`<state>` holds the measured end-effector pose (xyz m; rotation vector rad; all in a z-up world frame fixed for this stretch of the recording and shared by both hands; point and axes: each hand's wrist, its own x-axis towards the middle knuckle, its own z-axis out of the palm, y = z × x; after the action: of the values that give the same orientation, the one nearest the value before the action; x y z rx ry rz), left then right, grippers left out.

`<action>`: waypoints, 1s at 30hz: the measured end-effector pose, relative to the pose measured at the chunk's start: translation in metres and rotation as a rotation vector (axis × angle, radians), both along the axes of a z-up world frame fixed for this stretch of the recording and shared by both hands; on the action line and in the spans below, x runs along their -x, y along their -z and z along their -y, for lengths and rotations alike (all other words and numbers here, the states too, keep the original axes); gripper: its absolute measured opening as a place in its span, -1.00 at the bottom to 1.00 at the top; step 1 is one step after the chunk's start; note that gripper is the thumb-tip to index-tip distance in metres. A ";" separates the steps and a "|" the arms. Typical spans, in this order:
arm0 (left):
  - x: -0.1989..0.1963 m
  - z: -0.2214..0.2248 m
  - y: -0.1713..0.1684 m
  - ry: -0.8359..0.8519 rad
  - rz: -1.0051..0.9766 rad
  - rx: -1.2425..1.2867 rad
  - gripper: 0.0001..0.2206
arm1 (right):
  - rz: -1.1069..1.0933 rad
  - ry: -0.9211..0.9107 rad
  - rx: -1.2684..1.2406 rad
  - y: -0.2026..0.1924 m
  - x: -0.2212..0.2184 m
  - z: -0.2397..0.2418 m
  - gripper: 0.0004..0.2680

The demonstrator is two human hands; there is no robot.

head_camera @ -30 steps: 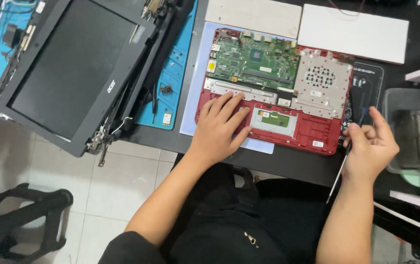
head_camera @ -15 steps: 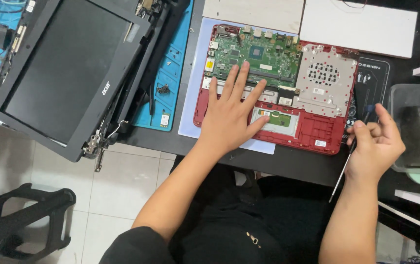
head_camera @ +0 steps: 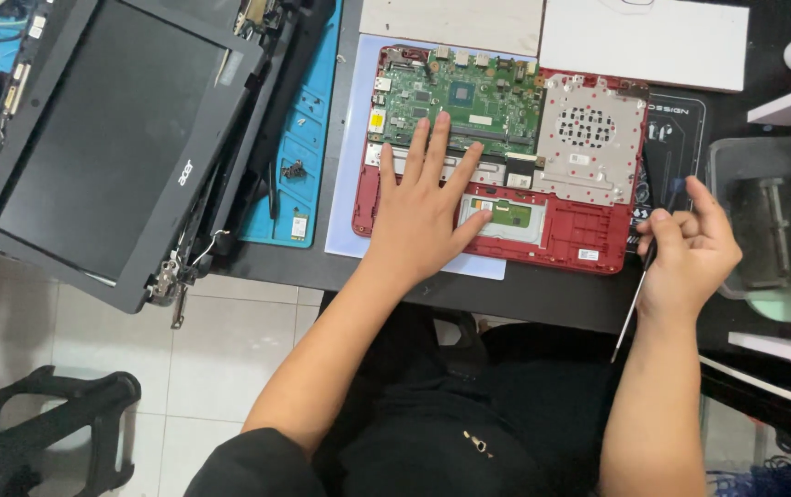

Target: Repairing a laptop by manipulating components on the motherboard and internal chassis.

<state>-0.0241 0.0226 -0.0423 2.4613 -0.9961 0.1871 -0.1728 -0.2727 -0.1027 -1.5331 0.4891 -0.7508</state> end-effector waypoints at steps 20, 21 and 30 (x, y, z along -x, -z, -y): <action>0.036 0.052 0.010 -0.076 0.059 0.061 -0.37 | 0.034 -0.032 -0.023 0.000 -0.002 0.005 -0.67; 0.036 0.053 0.011 -0.075 0.053 0.068 -0.36 | 0.031 -0.024 -0.022 0.000 -0.001 0.006 -0.66; -0.027 0.029 -0.007 -0.109 0.127 0.216 -0.54 | 0.063 -0.028 -0.023 0.001 -0.001 0.007 -0.67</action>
<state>0.0033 -0.0060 -0.0355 2.3287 -0.8448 0.4676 -0.1717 -0.2796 -0.1040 -1.4870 0.4270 -0.7667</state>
